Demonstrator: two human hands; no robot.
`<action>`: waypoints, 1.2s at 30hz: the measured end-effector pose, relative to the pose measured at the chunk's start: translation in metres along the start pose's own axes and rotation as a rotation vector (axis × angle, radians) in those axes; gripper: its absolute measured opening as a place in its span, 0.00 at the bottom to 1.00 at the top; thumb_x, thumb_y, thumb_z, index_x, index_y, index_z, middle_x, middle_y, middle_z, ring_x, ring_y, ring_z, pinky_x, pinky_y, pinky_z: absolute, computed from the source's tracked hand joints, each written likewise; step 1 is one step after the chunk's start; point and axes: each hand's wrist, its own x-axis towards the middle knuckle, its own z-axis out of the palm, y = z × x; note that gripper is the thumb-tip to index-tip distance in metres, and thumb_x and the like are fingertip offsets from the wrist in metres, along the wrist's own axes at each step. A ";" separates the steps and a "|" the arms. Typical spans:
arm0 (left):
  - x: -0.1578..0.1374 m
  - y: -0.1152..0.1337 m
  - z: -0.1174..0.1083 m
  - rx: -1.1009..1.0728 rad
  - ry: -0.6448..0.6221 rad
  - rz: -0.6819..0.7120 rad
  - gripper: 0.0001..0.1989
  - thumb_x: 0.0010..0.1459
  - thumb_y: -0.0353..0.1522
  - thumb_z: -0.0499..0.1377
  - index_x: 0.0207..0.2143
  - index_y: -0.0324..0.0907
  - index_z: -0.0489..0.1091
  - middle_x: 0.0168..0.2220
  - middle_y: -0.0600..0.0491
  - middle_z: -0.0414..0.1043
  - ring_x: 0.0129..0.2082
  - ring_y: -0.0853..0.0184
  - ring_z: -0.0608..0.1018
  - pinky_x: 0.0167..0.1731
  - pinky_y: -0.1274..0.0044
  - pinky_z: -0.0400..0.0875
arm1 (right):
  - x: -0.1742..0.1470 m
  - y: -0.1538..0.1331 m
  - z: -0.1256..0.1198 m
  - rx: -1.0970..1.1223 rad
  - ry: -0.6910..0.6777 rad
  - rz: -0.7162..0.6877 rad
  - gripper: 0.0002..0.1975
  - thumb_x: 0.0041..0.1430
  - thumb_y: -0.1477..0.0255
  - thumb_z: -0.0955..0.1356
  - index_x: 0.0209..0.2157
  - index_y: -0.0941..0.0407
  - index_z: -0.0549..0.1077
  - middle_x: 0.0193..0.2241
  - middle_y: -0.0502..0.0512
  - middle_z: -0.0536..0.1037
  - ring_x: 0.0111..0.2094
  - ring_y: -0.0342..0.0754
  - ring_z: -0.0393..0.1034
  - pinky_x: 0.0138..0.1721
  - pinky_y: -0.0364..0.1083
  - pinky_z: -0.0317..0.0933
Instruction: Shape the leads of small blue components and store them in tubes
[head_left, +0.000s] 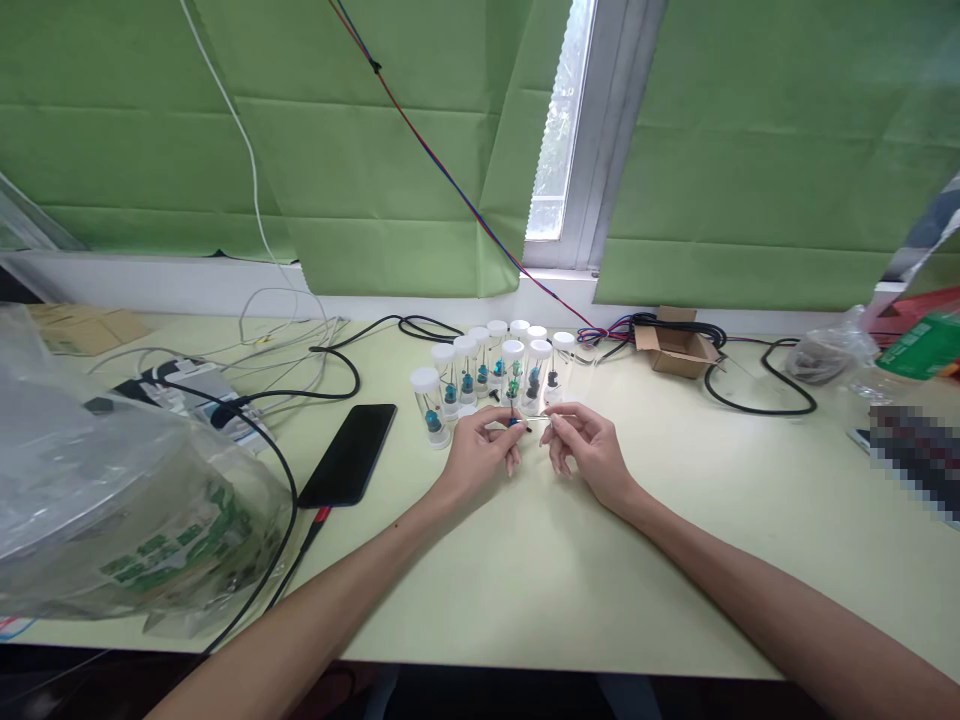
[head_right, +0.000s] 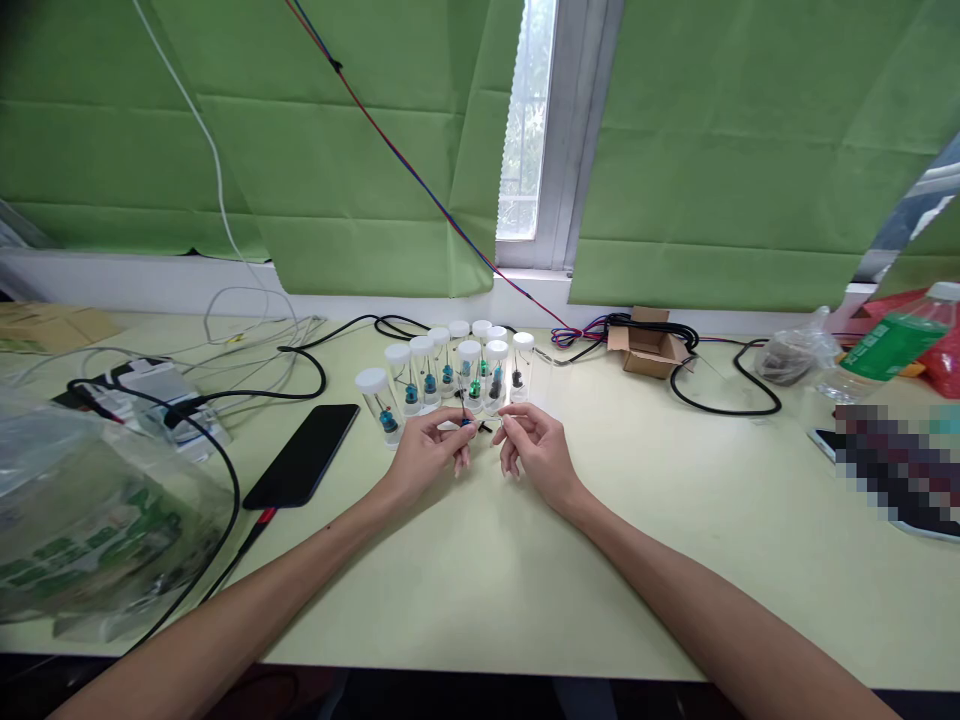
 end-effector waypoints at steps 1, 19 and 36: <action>0.001 0.000 -0.001 -0.006 0.001 -0.006 0.13 0.53 0.40 0.65 0.33 0.39 0.73 0.17 0.57 0.68 0.14 0.71 0.69 0.17 0.79 0.65 | -0.001 0.000 -0.001 -0.062 -0.004 -0.047 0.16 0.60 0.58 0.68 0.42 0.56 0.71 0.27 0.51 0.76 0.16 0.41 0.67 0.15 0.42 0.60; 0.001 -0.003 -0.004 0.014 -0.037 0.009 0.13 0.54 0.40 0.64 0.34 0.39 0.72 0.17 0.56 0.69 0.14 0.71 0.69 0.18 0.79 0.65 | 0.004 0.002 -0.012 -0.529 0.025 -0.448 0.07 0.63 0.69 0.67 0.35 0.53 0.77 0.25 0.52 0.75 0.21 0.44 0.68 0.27 0.46 0.65; -0.003 -0.002 0.001 0.062 -0.021 0.113 0.11 0.55 0.38 0.63 0.33 0.38 0.72 0.37 0.52 0.68 0.16 0.76 0.73 0.14 0.80 0.67 | 0.001 -0.003 -0.005 -0.230 0.012 -0.131 0.13 0.62 0.64 0.68 0.27 0.57 0.70 0.19 0.47 0.71 0.15 0.41 0.66 0.17 0.41 0.58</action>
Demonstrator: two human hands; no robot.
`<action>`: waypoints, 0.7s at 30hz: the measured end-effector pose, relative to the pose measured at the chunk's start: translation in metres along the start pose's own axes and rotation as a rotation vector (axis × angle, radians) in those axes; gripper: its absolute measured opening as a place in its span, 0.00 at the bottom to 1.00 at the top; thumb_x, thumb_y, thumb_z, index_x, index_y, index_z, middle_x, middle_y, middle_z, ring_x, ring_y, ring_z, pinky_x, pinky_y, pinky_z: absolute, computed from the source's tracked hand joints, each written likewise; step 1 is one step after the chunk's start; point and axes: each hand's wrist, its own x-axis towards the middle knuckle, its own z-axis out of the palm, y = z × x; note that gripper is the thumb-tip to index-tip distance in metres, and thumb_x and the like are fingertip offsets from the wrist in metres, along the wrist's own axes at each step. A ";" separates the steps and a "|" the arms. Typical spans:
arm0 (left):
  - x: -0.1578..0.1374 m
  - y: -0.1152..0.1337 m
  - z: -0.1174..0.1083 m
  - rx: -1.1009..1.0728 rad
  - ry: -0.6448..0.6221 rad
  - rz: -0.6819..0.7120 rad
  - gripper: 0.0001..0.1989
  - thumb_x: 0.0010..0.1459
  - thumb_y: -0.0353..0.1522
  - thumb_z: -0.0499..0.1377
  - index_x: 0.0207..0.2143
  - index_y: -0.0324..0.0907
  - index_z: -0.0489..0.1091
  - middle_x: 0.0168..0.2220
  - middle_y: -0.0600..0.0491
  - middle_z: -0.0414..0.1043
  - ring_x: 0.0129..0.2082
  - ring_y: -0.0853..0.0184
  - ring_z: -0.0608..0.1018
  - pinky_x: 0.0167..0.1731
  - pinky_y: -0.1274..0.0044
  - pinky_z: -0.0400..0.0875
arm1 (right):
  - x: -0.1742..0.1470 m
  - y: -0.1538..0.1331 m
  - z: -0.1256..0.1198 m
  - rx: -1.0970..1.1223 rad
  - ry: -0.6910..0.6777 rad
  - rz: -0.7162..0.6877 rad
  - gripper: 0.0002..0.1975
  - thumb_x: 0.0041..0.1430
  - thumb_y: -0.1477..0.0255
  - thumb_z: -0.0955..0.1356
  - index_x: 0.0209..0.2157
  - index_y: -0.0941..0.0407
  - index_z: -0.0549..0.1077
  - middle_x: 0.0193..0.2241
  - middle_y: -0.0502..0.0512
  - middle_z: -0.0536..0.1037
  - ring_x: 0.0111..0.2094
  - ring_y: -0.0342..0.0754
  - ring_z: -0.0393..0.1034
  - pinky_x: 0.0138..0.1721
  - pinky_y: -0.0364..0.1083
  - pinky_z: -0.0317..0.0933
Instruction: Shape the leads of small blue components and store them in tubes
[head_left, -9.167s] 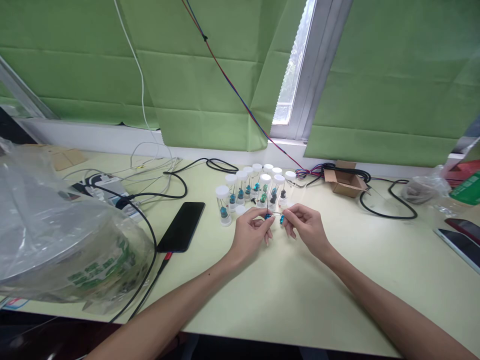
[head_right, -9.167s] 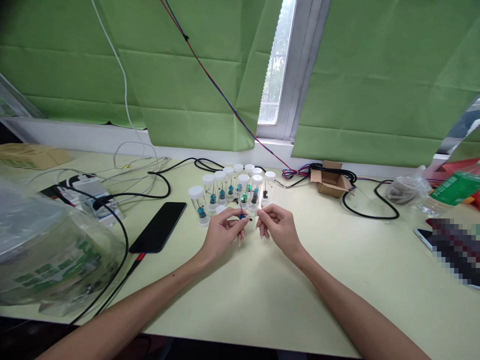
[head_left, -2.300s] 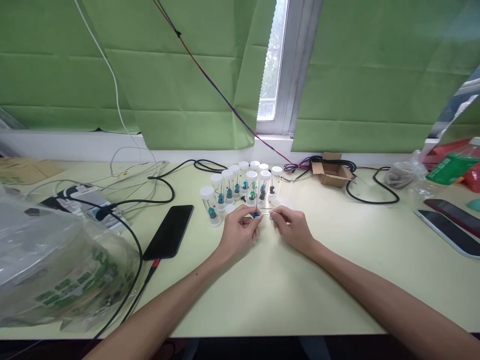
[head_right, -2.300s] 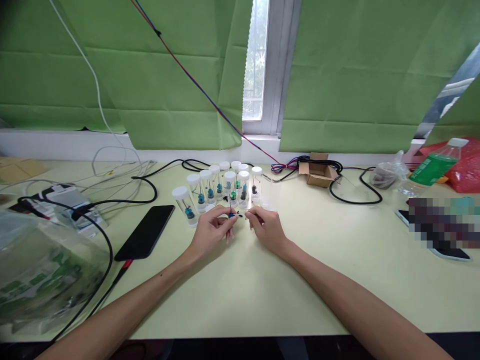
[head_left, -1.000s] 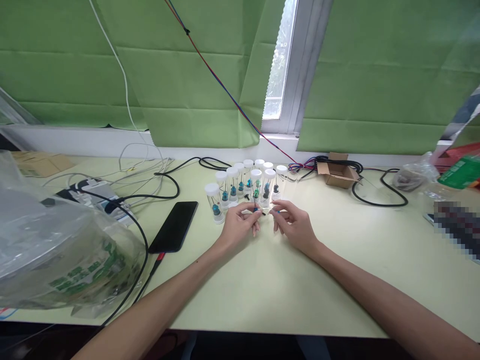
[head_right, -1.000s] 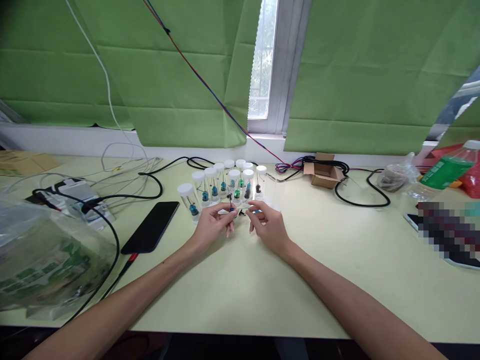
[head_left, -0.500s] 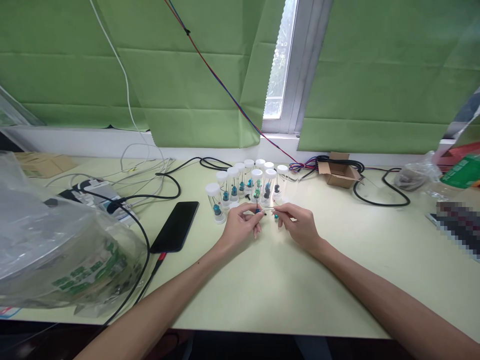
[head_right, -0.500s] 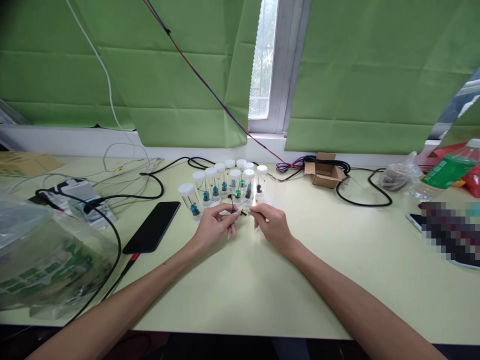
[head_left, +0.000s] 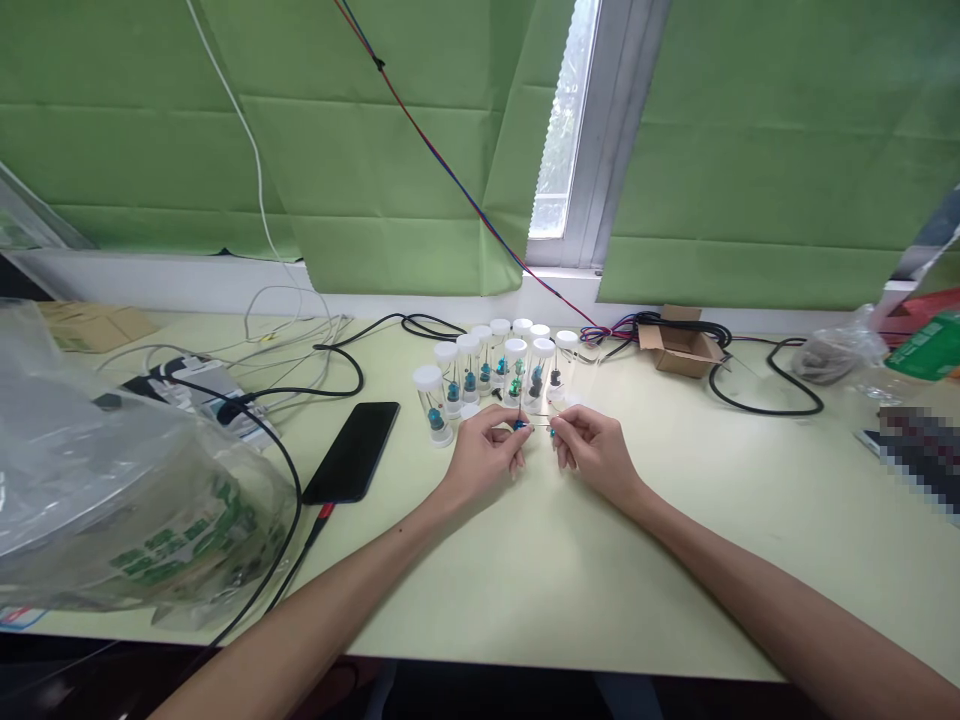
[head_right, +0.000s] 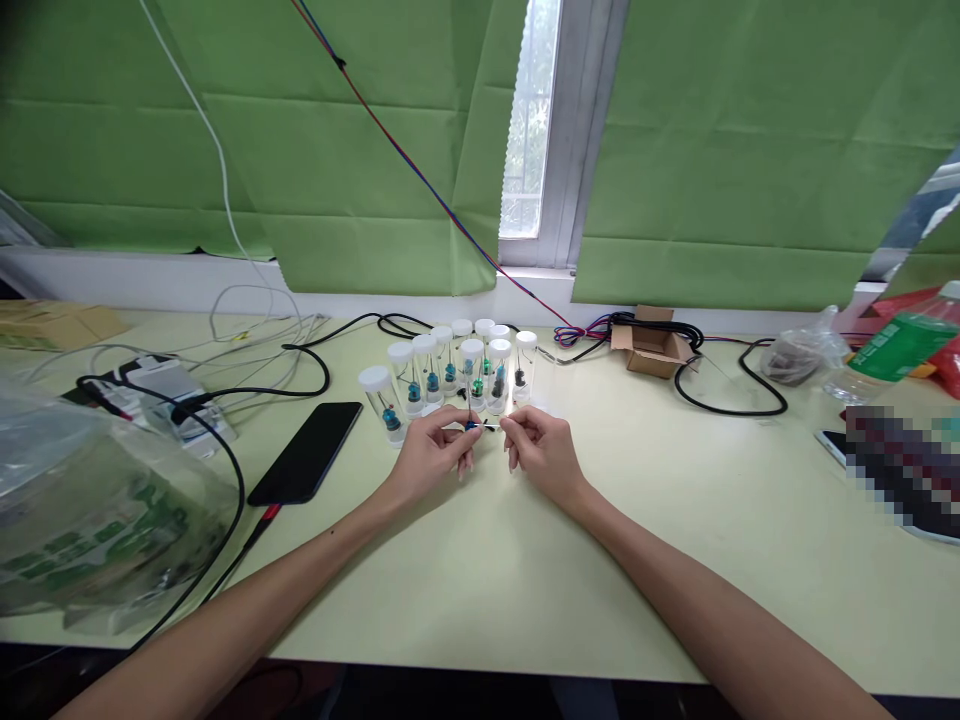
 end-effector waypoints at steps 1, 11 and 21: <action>0.000 0.000 0.000 -0.001 0.000 0.006 0.11 0.55 0.38 0.63 0.33 0.38 0.72 0.37 0.52 0.67 0.16 0.76 0.73 0.14 0.80 0.66 | 0.000 -0.001 0.001 0.037 -0.005 0.030 0.14 0.62 0.63 0.68 0.27 0.57 0.70 0.19 0.47 0.70 0.15 0.40 0.66 0.16 0.41 0.58; 0.001 -0.006 -0.002 0.063 -0.008 0.097 0.08 0.57 0.36 0.62 0.33 0.39 0.72 0.34 0.53 0.65 0.16 0.75 0.73 0.15 0.80 0.66 | 0.005 -0.002 0.002 0.445 -0.084 0.398 0.20 0.53 0.59 0.74 0.22 0.58 0.67 0.17 0.44 0.64 0.11 0.36 0.58 0.10 0.38 0.45; -0.002 -0.002 -0.004 0.148 -0.003 0.147 0.08 0.59 0.36 0.60 0.33 0.40 0.73 0.34 0.53 0.66 0.16 0.76 0.71 0.17 0.80 0.65 | 0.007 0.000 0.001 0.704 -0.125 0.594 0.17 0.49 0.65 0.77 0.25 0.59 0.68 0.16 0.41 0.60 0.13 0.32 0.48 0.12 0.35 0.43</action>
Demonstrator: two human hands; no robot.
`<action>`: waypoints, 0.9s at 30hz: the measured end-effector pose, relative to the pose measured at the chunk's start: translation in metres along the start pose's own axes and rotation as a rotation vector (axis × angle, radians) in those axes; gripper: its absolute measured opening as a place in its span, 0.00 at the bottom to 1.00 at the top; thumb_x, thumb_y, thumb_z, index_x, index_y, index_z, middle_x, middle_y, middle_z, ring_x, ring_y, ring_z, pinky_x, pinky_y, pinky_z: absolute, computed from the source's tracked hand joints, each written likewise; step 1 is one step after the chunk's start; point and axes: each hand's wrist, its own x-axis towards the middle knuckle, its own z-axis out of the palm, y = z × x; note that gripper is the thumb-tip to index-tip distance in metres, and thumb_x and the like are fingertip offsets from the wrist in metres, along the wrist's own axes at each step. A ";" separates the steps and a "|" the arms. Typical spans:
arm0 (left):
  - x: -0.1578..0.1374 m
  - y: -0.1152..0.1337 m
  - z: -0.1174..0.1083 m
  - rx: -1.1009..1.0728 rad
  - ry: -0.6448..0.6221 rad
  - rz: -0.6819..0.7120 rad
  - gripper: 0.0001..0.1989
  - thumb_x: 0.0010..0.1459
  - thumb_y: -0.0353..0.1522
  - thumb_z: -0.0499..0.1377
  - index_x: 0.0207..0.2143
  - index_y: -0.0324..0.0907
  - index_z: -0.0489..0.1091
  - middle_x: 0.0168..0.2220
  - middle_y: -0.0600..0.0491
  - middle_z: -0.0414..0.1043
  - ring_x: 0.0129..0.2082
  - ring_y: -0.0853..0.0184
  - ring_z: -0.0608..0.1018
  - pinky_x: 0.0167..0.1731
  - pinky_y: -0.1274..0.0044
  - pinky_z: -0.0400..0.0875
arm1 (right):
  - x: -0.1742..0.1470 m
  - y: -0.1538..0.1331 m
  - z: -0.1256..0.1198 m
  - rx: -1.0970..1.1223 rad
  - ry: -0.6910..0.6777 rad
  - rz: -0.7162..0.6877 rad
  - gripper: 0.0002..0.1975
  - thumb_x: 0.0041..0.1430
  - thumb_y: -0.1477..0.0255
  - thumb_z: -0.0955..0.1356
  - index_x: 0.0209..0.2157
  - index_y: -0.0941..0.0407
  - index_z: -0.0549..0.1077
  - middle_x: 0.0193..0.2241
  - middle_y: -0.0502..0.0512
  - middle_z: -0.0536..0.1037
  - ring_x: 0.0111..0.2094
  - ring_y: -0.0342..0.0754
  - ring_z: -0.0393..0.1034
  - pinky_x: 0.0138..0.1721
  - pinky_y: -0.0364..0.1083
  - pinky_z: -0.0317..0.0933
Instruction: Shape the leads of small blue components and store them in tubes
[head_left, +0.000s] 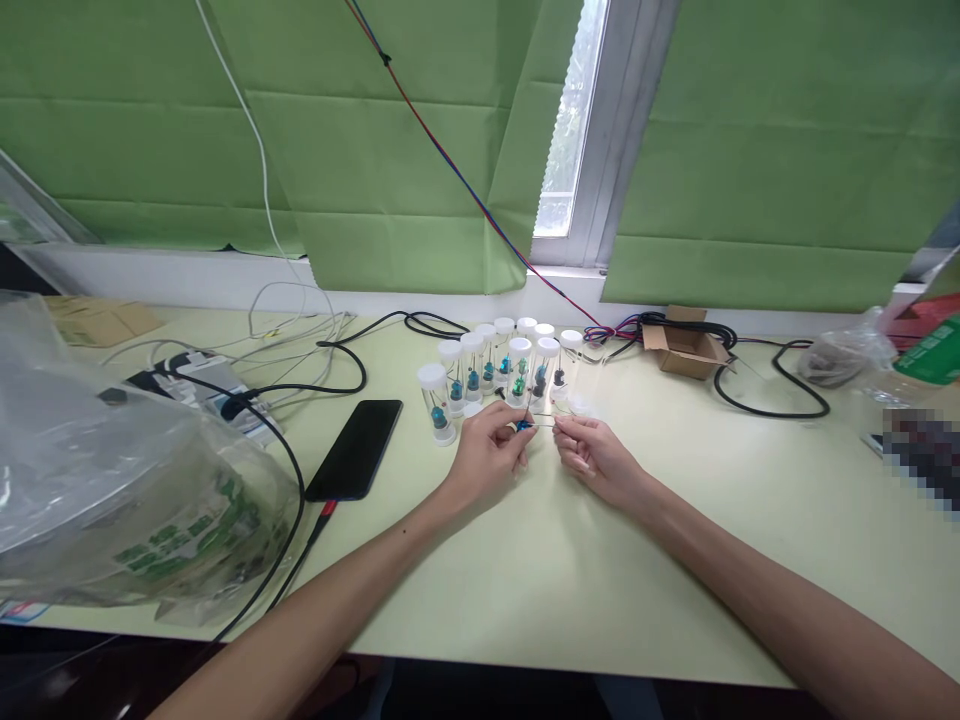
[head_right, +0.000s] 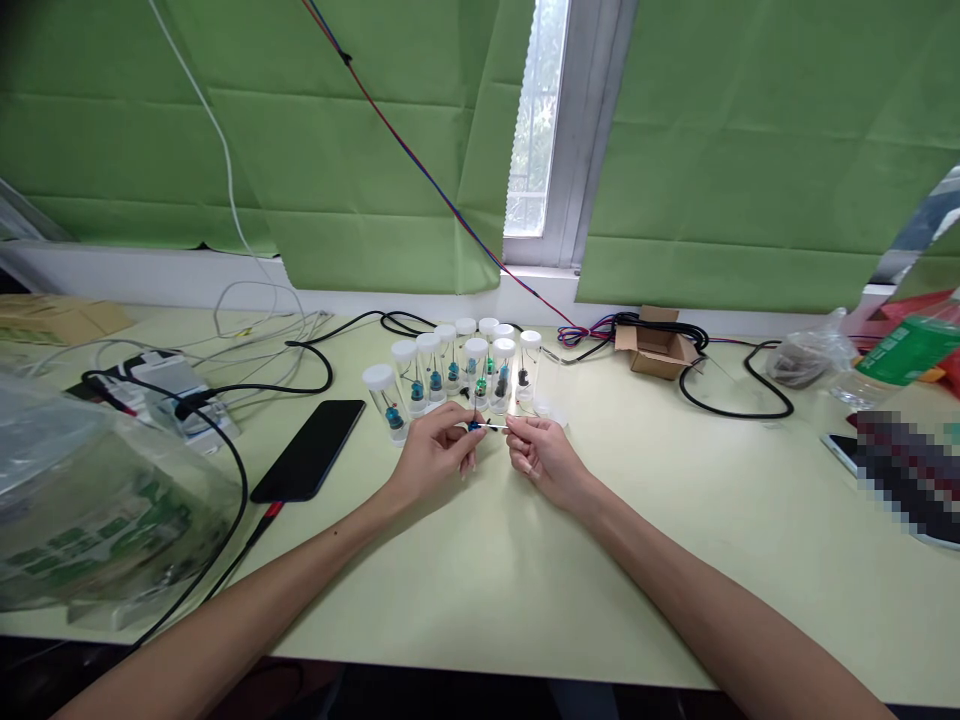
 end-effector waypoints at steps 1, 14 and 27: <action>0.000 0.000 0.000 -0.007 0.000 -0.002 0.08 0.59 0.36 0.60 0.32 0.40 0.73 0.34 0.53 0.66 0.16 0.76 0.72 0.17 0.80 0.65 | 0.000 0.000 0.000 -0.001 0.001 -0.004 0.17 0.49 0.65 0.77 0.25 0.59 0.68 0.16 0.41 0.60 0.13 0.32 0.48 0.12 0.35 0.44; 0.006 0.002 -0.001 -0.173 0.031 -0.134 0.12 0.54 0.39 0.64 0.32 0.38 0.74 0.38 0.50 0.71 0.16 0.76 0.72 0.14 0.80 0.68 | -0.004 -0.004 -0.004 -0.788 0.117 -0.595 0.16 0.56 0.62 0.73 0.44 0.53 0.72 0.27 0.49 0.73 0.20 0.42 0.66 0.23 0.44 0.63; 0.006 0.004 -0.001 -0.194 0.015 -0.136 0.13 0.54 0.39 0.64 0.31 0.38 0.74 0.37 0.50 0.69 0.17 0.75 0.72 0.14 0.80 0.68 | -0.001 -0.009 -0.015 -1.163 0.066 -0.913 0.09 0.65 0.67 0.66 0.39 0.52 0.78 0.31 0.55 0.75 0.21 0.43 0.66 0.28 0.46 0.63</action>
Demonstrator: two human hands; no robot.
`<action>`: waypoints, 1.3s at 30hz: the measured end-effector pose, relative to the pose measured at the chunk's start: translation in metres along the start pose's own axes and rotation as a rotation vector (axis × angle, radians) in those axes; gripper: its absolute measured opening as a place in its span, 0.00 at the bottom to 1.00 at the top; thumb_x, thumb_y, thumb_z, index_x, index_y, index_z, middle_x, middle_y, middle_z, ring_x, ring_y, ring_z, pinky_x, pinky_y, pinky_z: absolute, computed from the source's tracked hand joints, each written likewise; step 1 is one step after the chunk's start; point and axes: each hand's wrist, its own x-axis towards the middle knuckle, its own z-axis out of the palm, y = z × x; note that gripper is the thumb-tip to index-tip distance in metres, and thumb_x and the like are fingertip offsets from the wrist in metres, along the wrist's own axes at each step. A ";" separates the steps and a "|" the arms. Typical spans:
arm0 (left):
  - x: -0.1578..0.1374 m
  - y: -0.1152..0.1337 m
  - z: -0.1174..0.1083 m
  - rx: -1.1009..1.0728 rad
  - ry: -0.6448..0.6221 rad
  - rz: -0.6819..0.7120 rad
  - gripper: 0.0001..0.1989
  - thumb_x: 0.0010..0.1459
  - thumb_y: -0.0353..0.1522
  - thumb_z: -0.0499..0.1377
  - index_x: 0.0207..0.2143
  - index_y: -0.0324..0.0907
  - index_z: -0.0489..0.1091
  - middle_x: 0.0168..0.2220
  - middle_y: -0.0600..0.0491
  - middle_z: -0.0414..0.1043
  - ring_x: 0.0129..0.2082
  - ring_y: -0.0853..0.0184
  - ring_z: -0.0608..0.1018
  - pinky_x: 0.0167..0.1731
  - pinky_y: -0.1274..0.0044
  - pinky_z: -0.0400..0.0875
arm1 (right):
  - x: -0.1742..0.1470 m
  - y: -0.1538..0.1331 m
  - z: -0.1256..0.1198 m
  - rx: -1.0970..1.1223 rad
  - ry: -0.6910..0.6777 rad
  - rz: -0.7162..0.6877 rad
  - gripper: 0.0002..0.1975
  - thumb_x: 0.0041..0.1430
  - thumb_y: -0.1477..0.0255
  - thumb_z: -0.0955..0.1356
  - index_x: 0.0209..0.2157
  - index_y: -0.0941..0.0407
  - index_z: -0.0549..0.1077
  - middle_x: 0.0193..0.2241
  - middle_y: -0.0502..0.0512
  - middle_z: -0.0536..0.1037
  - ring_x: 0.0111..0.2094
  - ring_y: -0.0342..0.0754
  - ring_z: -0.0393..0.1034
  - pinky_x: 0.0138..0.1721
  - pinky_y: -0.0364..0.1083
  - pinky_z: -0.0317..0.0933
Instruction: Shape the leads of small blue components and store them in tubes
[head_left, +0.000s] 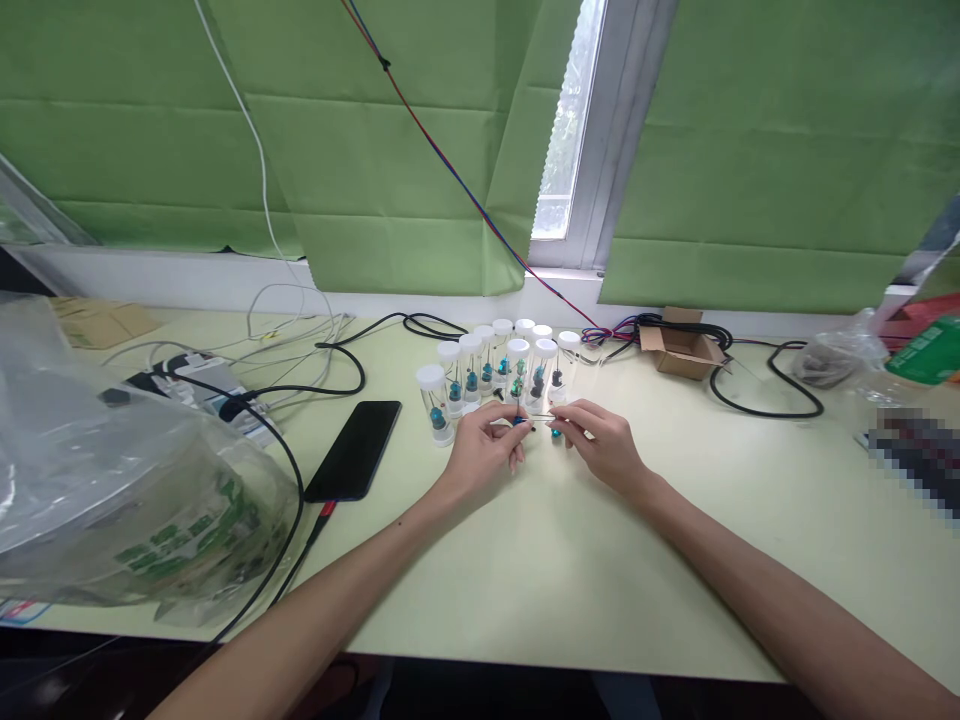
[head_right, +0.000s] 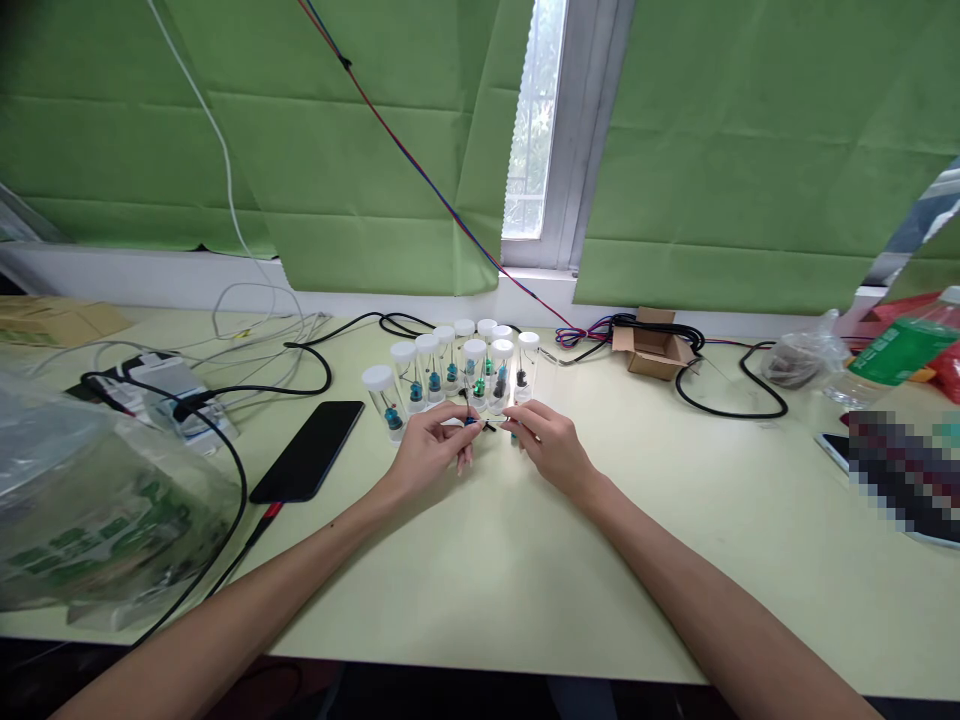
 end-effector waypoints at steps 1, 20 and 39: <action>0.000 0.001 0.000 0.004 -0.002 -0.005 0.12 0.54 0.39 0.64 0.31 0.38 0.74 0.37 0.51 0.69 0.16 0.76 0.72 0.14 0.80 0.68 | 0.000 0.000 0.000 -0.002 -0.006 -0.006 0.09 0.65 0.67 0.65 0.38 0.52 0.78 0.32 0.55 0.75 0.21 0.43 0.66 0.28 0.46 0.63; -0.001 -0.002 0.000 0.028 -0.030 0.020 0.14 0.55 0.41 0.63 0.33 0.39 0.73 0.37 0.50 0.70 0.17 0.76 0.72 0.15 0.80 0.68 | 0.001 -0.016 0.003 0.128 -0.028 0.208 0.17 0.64 0.60 0.65 0.25 0.54 0.73 0.18 0.50 0.69 0.19 0.44 0.60 0.23 0.44 0.55; -0.005 -0.005 0.000 0.237 -0.032 0.149 0.08 0.59 0.37 0.60 0.33 0.40 0.73 0.36 0.52 0.68 0.17 0.76 0.72 0.17 0.80 0.67 | 0.006 -0.014 0.003 0.881 -0.261 0.838 0.19 0.54 0.60 0.72 0.20 0.57 0.66 0.13 0.40 0.57 0.09 0.33 0.45 0.12 0.39 0.34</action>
